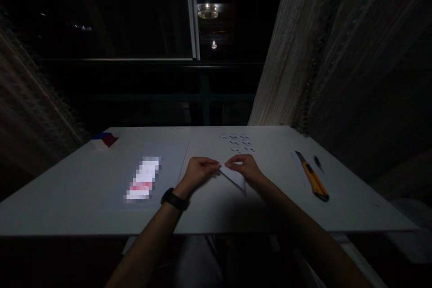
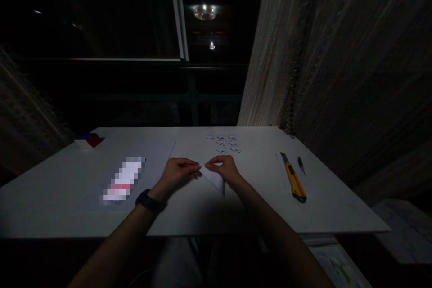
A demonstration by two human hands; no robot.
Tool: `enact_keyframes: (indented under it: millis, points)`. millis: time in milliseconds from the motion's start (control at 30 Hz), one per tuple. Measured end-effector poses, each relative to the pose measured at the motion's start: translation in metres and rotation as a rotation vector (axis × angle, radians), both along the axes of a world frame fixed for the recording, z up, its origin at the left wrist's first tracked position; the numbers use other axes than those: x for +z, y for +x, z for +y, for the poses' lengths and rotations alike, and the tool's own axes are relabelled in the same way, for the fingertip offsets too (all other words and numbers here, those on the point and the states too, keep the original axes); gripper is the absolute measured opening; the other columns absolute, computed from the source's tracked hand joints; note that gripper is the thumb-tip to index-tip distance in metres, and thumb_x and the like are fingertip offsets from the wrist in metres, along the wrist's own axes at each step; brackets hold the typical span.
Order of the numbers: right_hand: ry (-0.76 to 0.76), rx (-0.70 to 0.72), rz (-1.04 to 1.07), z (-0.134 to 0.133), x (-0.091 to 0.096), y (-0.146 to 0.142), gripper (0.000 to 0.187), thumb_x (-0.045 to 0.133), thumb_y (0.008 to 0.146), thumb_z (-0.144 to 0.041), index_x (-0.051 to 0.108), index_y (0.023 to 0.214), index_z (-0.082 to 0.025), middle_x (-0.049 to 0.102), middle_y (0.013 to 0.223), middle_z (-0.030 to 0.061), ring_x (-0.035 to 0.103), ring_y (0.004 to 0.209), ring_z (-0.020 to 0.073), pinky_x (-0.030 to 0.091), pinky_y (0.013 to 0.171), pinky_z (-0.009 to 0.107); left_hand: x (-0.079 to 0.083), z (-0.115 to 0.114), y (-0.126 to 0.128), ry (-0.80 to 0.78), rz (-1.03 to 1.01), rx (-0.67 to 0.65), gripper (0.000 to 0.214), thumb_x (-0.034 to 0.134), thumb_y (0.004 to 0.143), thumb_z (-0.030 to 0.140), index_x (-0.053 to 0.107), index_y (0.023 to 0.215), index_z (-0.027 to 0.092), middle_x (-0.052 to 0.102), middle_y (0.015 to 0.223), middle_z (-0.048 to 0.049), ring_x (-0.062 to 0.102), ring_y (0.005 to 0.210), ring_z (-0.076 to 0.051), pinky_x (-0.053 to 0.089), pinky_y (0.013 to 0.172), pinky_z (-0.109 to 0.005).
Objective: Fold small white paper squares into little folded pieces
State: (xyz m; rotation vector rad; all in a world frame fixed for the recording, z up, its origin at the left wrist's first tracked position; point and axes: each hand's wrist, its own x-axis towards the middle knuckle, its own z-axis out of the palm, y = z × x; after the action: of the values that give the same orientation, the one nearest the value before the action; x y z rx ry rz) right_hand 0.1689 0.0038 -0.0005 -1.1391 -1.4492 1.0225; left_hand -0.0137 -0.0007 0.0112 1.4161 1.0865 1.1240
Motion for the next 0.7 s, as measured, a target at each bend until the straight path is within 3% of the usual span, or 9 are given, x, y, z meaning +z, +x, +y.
enact_keyframes:
  millis: [200,367,567,700]
  points:
    - [0.020,-0.003,-0.006,0.000,0.000,-0.002,0.023,0.074,0.054,-0.036,0.068,0.065,-0.016,0.067,0.068,0.0042,0.059,0.068,0.0187,0.042,0.070,0.032,0.002,-0.001,0.001,0.016,0.057,0.036,0.021,0.074,0.059,0.026,0.071,0.072,0.010,0.070,0.064,-0.0091,0.063,0.057,-0.016,0.051,0.058,-0.027]
    - [-0.064,-0.049,0.187,0.002,-0.001,-0.003,0.035,0.075,0.052,-0.039,0.067,0.077,-0.016,0.063,0.065,0.0014,0.055,0.059,0.0145,0.039,0.057,0.027,-0.004,0.006,-0.003,0.092,0.046,0.107,0.023,0.073,0.058,0.029,0.072,0.072,0.011,0.069,0.064,-0.0086,0.064,0.059,-0.017,0.050,0.062,-0.028]
    - [-0.247,-0.063,0.336,0.002,0.001,-0.001,0.035,0.077,0.048,-0.041,0.062,0.061,-0.013,0.059,0.057,0.0007,0.052,0.055,0.0124,0.039,0.056,0.026,-0.006,0.009,-0.006,0.142,0.059,0.158,0.025,0.072,0.061,0.032,0.072,0.076,0.012,0.070,0.065,-0.0080,0.064,0.062,-0.018,0.049,0.063,-0.027]
    - [-0.230,-0.124,0.388,0.001,0.003,-0.003,0.035,0.080,0.042,-0.038,0.058,0.056,-0.015,0.058,0.055,0.0000,0.052,0.055,0.0132,0.040,0.056,0.027,-0.004,0.007,-0.006,0.169,0.081,0.188,0.023,0.070,0.062,0.032,0.073,0.075,0.013,0.070,0.066,-0.0076,0.064,0.064,-0.018,0.049,0.065,-0.028]
